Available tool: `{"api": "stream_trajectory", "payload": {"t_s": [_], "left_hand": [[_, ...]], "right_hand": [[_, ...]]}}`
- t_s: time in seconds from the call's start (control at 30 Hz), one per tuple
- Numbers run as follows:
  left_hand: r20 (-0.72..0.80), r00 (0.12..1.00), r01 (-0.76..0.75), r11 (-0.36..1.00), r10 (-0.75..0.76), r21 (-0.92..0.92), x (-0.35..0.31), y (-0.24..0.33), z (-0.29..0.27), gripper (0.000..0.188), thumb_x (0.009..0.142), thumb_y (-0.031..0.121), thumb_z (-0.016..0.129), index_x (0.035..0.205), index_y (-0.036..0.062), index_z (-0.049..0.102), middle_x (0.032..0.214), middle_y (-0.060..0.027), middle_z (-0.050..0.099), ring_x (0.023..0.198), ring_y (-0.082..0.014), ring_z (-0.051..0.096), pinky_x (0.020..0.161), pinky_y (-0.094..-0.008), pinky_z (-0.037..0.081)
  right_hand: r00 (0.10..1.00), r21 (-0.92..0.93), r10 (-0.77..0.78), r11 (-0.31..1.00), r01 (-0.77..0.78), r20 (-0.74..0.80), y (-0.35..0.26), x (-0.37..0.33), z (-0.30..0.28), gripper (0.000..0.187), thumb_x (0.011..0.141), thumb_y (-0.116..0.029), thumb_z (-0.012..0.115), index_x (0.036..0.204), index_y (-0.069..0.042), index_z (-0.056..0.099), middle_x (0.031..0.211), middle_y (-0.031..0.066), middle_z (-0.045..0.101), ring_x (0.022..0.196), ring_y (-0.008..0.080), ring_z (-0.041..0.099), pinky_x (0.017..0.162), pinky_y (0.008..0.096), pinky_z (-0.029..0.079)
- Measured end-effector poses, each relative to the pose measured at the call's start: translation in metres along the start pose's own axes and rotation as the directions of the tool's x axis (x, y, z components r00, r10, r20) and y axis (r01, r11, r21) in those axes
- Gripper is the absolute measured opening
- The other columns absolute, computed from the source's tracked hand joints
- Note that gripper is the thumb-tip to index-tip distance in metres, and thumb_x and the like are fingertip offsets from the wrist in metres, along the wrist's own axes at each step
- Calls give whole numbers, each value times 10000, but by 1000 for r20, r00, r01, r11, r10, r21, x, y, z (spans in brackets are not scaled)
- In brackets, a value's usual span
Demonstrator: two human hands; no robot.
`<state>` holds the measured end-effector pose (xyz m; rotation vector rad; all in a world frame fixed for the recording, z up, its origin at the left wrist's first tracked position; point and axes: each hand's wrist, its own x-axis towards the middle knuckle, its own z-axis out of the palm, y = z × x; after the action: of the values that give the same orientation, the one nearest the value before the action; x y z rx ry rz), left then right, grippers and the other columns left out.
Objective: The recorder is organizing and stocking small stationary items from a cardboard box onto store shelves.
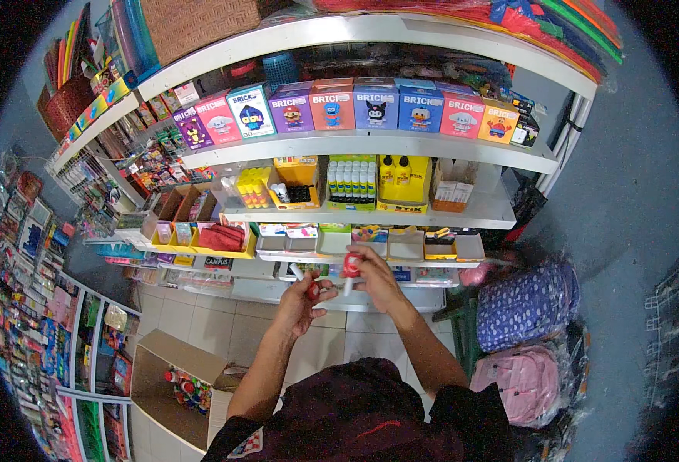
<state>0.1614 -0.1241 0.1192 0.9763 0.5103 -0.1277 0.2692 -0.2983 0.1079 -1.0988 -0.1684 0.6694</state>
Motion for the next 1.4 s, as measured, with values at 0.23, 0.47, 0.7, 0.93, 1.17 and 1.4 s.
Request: {"api": "stream_trajectory", "payload": {"t_s": [0.23, 0.47, 0.7, 0.93, 1.17, 1.4], "left_hand": [[1, 1000, 26, 997, -26, -75, 0, -14, -12, 312, 1001, 420, 468, 1118, 134, 513, 880, -47, 671, 652, -135, 583, 524, -254, 388], [-20, 1000, -11, 995, 9, -99, -1, -22, -17, 230, 998, 335, 497, 1029, 107, 500, 884, -80, 667, 604, -141, 564, 508, -247, 403], [-29, 999, -25, 997, 23, -72, -6, -27, -19, 228, 969, 300, 580, 1074, 100, 549, 921, -55, 647, 630, -141, 587, 521, -243, 418], [-88, 996, -11, 994, 1, -112, -8, -36, -40, 260, 939, 295, 633, 1095, 101, 562, 932, -31, 652, 681, -129, 623, 560, -242, 445], [-146, 989, -37, 991, 19, -125, -7, -41, -47, 236, 944, 287, 628, 1088, 109, 572, 913, -36, 654, 662, -141, 600, 560, -246, 435], [-151, 988, -25, 991, 5, -130, -1, -45, -51, 242, 946, 288, 625, 1099, 112, 562, 904, -33, 644, 665, -147, 602, 566, -260, 438]], "right_hand": [[906, -37, -156, 987, 154, -393, -15, 27, -38, 292, 928, -175, 641, 1207, -154, 559, 965, 14, 607, 673, 111, 562, 577, 240, 454], [672, -710, -704, 593, 379, -230, -79, 78, -87, 260, 803, -44, 699, 1057, -54, 645, 1038, 122, 679, 886, 257, 669, 775, 349, 518], [729, -989, -672, -44, 138, 132, -132, 116, -85, 229, 766, 1, 682, 992, -34, 665, 1016, 173, 658, 932, 375, 646, 838, 440, 510], [737, -940, -584, -235, 248, 340, -141, 143, -77, 279, 751, 75, 643, 1010, -29, 653, 1042, 173, 633, 940, 359, 636, 806, 443, 519], [741, -936, -581, -126, 329, 338, -137, 154, -77, 248, 790, 68, 598, 1020, -17, 637, 1057, 181, 636, 922, 338, 644, 794, 441, 517], [741, -967, -631, -62, 249, 231, -123, 162, -83, 146, 820, 5, 601, 962, -15, 633, 982, 185, 652, 871, 371, 646, 771, 457, 516]]}}
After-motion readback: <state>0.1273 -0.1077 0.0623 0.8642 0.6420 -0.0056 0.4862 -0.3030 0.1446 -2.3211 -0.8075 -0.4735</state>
